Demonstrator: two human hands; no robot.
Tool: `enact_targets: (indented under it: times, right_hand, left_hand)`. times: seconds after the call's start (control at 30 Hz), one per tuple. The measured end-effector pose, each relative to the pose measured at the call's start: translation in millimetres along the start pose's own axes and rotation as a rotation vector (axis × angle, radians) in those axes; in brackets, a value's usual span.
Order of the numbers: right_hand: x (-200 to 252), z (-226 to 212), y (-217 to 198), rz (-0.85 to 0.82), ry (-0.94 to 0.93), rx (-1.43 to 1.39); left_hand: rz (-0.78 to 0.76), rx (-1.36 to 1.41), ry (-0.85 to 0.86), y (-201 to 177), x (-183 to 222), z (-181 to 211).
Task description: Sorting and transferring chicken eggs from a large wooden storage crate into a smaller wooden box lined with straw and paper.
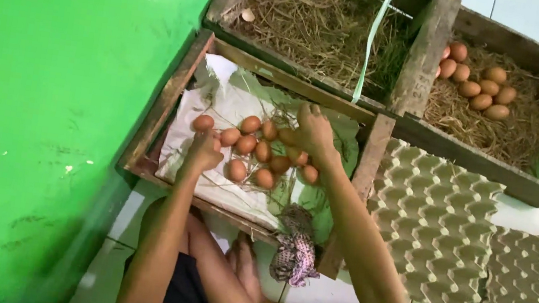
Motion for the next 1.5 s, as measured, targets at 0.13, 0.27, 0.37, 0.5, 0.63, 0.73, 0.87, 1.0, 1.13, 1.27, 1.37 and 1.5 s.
enact_targets:
  times: [0.13, 0.27, 0.37, 0.5, 0.63, 0.73, 0.87, 1.0, 1.13, 1.27, 1.37, 1.5]
  right_hand:
    - [-13, 10, 24, -0.041, 0.005, 0.055]
    - [-13, 24, 48, -0.097, -0.028, 0.122]
    - [-13, 32, 51, -0.117, -0.045, 0.123]
    - [-25, 37, 61, -0.021, -0.132, 0.128]
    - [-26, 52, 77, -0.011, -0.087, 0.164]
    - [-42, 67, 101, 0.012, -0.067, 0.157]
    - [3, 30, 32, -0.119, -0.048, 0.14]
    - [42, 6, -64, -0.164, 0.057, 0.003]
    - [65, 84, -127, -0.069, -0.025, -0.075]
    - [89, 211, -193, 0.303, 0.033, -0.168]
    - [92, 333, -197, 0.358, 0.278, -0.027]
    - [86, 439, -188, 0.281, 0.465, 0.052]
  left_hand:
    - [0.025, -0.117, -0.001, 1, 7, 6]
    - [0.045, -0.339, 0.113, 12, 3, 9]
    - [0.024, -0.357, 0.14, -5, 33, 37]
    - [-0.013, -0.402, 0.114, -10, 38, 42]
    - [-0.077, -0.444, 0.09, -4, 31, 38]
    - [-0.053, -0.438, 0.031, -10, 37, 43]
    - [-0.022, -0.487, 0.027, -27, 74, 108]
    - [-0.051, -0.332, 0.179, -42, 133, 237]
    - [0.201, -0.25, 0.719, 4, 129, 330]
    - [0.132, -0.106, 0.949, 56, 130, 429]
    - [0.073, 0.015, 1.095, 123, 102, 481]
    - [-0.053, 0.076, 1.147, 206, 64, 530]
Point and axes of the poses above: each hand's wrist, its own x-axis away from the middle knuckle, its own y-axis out of the palm, z = x × y, the point moved 8 cm from there along -x, towards the middle knuckle
